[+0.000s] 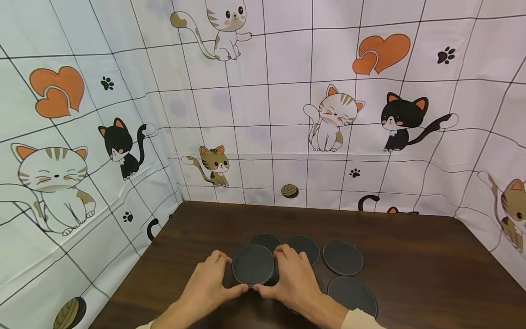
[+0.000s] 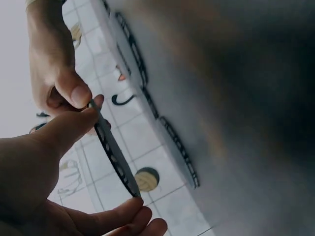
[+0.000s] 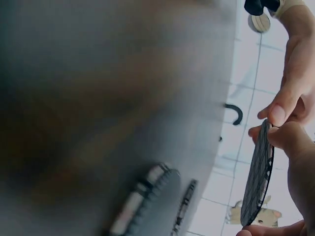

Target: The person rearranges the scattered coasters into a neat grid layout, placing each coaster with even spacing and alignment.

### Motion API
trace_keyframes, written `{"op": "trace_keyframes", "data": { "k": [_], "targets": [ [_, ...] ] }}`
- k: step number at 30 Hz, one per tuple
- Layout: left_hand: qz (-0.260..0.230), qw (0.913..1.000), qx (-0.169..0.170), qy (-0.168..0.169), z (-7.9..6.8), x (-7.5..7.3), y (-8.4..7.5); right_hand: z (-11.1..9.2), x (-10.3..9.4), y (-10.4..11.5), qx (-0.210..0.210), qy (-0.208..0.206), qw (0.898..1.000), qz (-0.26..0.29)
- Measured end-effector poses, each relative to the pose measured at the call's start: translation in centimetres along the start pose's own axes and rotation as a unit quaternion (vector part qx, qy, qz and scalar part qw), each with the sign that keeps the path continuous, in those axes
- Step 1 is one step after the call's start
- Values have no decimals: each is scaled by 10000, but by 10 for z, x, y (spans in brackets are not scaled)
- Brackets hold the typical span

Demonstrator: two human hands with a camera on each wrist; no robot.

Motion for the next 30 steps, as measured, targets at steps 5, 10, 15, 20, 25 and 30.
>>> {"op": "trace_keyframes", "data": {
  "k": [5, 10, 15, 20, 25, 30],
  "targets": [
    [-57, 9965, -191, 816, -13, 8, -3, -21, 2, 1, 100, 391, 9992, -7],
    [-138, 9928, -213, 1170, -18, 20, -1, -28, 5, 0, -13, 764, 9970, -105],
    [-58, 9880, -315, 1512, -19, 30, -1, -32, 10, -2, -127, 1118, 9933, -258],
    [121, 9852, -142, 1705, -19, 33, 2, -34, 14, -4, -265, 1206, 9918, -345],
    [304, 9879, 261, 1497, -17, 32, 3, -32, 15, -4, -501, 993, 9925, -498],
    [355, 9884, 392, 1423, -12, 31, 5, -28, 15, -5, -536, 941, 9927, -527]
  ]
}}
Point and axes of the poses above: each hand's wrist, its own z-axis towards the middle knuckle, its own x-axis out of the palm, y = z × x, the point moved 3 cm from there along z, towards the middle knuckle, and after that the axes turned 10 degrees about -y, right-handed, at the moved point
